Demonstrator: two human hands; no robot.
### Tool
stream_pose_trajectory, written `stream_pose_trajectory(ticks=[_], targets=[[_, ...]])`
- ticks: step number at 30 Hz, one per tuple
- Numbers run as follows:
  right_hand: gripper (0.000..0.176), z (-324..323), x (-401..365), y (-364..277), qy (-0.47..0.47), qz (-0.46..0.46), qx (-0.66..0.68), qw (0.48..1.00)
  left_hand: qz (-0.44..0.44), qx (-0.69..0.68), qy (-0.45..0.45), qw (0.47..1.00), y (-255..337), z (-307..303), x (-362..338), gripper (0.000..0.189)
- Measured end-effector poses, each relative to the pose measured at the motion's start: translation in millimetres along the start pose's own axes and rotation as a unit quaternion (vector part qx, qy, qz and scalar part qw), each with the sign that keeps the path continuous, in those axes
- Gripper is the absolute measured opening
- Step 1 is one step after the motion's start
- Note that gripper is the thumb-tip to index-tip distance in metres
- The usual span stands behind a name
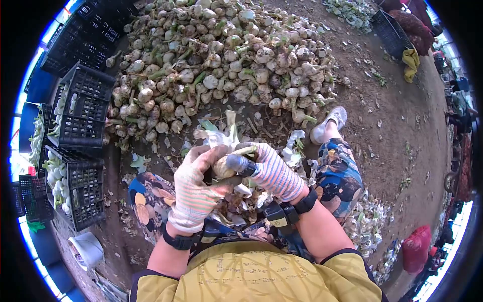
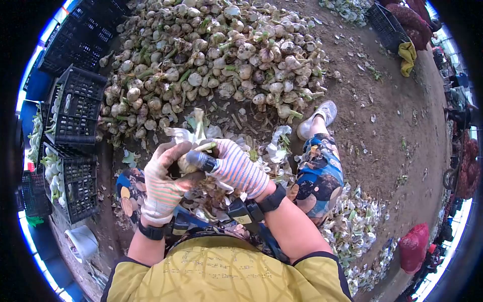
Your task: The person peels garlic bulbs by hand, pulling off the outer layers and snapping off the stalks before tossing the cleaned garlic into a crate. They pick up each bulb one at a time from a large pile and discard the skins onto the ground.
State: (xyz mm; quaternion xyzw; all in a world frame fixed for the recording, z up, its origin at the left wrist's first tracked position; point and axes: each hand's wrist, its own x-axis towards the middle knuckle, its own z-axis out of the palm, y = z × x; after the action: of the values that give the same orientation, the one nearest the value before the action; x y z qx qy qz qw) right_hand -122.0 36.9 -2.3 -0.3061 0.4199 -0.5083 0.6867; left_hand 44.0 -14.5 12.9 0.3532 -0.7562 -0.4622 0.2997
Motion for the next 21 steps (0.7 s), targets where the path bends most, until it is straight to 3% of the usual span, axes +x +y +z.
stream_pose_trajectory(ticks=[2, 4, 10, 12, 13, 14, 16, 18, 19, 20, 21], targets=[[0.028, 1.2, -7.3, -3.5, -0.021, 0.003, 0.024, 0.999, 0.021, -0.010, 0.019, 1.000, 6.3, 3.8, -6.0, 0.052], [0.030, 3.9, -14.3, -10.6, -0.011, 0.028, 0.004, 1.000, 0.114, 0.110, 0.065, 0.985, 10.1, 8.8, -9.9, 0.059], [0.033, -4.4, -30.0, -15.1, -0.054, -0.006, 0.033, 0.998, 0.137, 0.139, 0.070, 0.978, 22.9, 18.5, -9.2, 0.054], [0.033, -6.6, -33.6, -16.0, -0.057, -0.013, 0.018, 0.998, 0.064, 0.020, 0.064, 0.996, 27.4, 22.8, -7.5, 0.056], [0.032, -6.8, -34.7, -15.2, -0.049, -0.052, -0.009, 0.997, -0.129, -0.275, 0.014, 0.953, 32.6, 21.4, -7.2, 0.050], [0.031, -7.1, -36.1, -14.2, -0.040, -0.091, -0.036, 0.994, -0.208, -0.388, -0.029, 0.897, 38.9, 15.3, -3.7, 0.049], [0.029, -8.8, -37.8, -9.7, -0.022, -0.132, -0.091, 0.987, -0.254, -0.508, -0.025, 0.823, 33.5, 17.0, -8.9, 0.048], [0.028, -1.9, -30.1, -3.7, 0.079, -0.147, -0.041, 0.985, -0.153, -0.307, 0.048, 0.938, 37.9, 27.9, -4.5, 0.049], [0.029, 1.5, -27.2, -5.3, 0.081, -0.155, 0.003, 0.985, 0.034, -0.087, 0.081, 0.992, 21.8, 31.5, -4.5, 0.053], [0.029, 1.7, -28.8, -6.5, 0.081, -0.154, 0.003, 0.985, 0.109, -0.015, 0.082, 0.991, 14.7, 31.8, -5.0, 0.054], [0.027, 1.3, -30.9, -7.3, 0.078, -0.155, 0.000, 0.985, 0.127, 0.010, 0.068, 0.990, 10.8, 30.4, -5.2, 0.058]])
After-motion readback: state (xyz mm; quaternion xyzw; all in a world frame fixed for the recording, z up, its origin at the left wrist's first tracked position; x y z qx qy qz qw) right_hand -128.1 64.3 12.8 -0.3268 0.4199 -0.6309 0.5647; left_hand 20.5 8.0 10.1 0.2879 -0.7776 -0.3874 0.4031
